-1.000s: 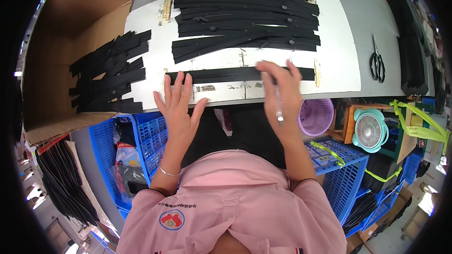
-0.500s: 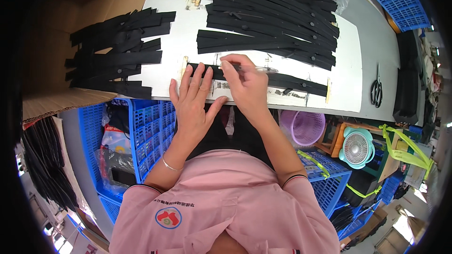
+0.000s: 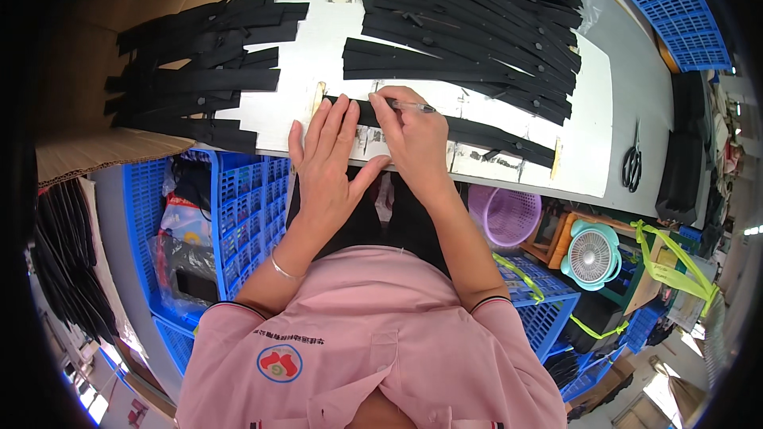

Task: Marking specific measurement points on black zippers using a guide template and a pen.

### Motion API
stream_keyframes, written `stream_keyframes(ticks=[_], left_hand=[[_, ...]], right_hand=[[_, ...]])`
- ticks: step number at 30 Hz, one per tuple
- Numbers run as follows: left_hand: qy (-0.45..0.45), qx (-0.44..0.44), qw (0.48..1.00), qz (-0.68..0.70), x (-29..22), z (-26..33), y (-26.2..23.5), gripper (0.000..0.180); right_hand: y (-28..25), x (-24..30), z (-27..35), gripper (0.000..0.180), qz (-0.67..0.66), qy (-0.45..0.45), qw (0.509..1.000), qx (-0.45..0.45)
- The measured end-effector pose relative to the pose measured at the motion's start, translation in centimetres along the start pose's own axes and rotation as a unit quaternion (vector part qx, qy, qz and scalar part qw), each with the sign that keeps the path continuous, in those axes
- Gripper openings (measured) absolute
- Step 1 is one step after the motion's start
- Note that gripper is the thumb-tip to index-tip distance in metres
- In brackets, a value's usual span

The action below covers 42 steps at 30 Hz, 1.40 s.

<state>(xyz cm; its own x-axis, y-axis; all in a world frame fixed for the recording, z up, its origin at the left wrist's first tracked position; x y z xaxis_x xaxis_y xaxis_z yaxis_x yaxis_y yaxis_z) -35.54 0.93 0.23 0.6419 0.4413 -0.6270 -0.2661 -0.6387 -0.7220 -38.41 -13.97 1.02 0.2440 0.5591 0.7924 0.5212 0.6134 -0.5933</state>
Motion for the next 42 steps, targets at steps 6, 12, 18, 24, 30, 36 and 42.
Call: stream_keyframes(ticks=[6,12,18,24,30,36,42], left_hand=[[0.004,-0.006,1.0,-0.002,0.1,0.0,0.1,0.078],[0.005,-0.012,1.0,-0.009,0.2,0.1,0.0,0.078],[0.013,-0.007,1.0,-0.016,-0.1,0.0,0.2,0.076],[0.004,-0.001,1.0,-0.011,0.2,0.0,0.3,0.076],[0.014,-0.01,0.999,-0.03,0.2,0.0,0.3,0.077],[0.014,-0.006,0.999,-0.037,0.2,0.0,0.5,0.078],[-0.002,0.006,0.998,-0.056,-1.0,-0.2,0.6,0.083]], right_hand=[[-0.1,0.4,0.0,0.016,0.026,-0.066,0.995,-0.064],[-0.2,0.5,0.3,0.017,-0.031,-0.038,0.999,0.011],[-0.1,0.3,0.5,0.018,0.013,-0.086,0.996,-0.005],[-1.1,-0.8,0.6,0.017,-0.068,-0.032,0.997,0.036],[-7.4,-5.5,1.7,0.02,-0.02,0.046,0.993,-0.111],[-8.6,-6.1,1.9,0.018,-0.002,0.051,0.986,-0.158],[-8.5,-5.6,1.8,0.018,0.004,0.039,0.987,-0.154]])
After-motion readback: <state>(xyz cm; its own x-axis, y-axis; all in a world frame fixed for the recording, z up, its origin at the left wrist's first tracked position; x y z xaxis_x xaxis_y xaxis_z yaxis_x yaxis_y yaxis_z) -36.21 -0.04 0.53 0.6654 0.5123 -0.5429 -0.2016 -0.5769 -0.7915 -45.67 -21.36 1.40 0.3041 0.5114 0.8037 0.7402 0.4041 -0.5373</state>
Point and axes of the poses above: each hand's wrist, its own z-axis away from the middle knuckle, its own y-axis out of the palm, x = y × z, the point moved 6 cm from there along -z, towards the middle knuckle, and after that the axes turned 7 degrees about z, right-handed, at the moved point
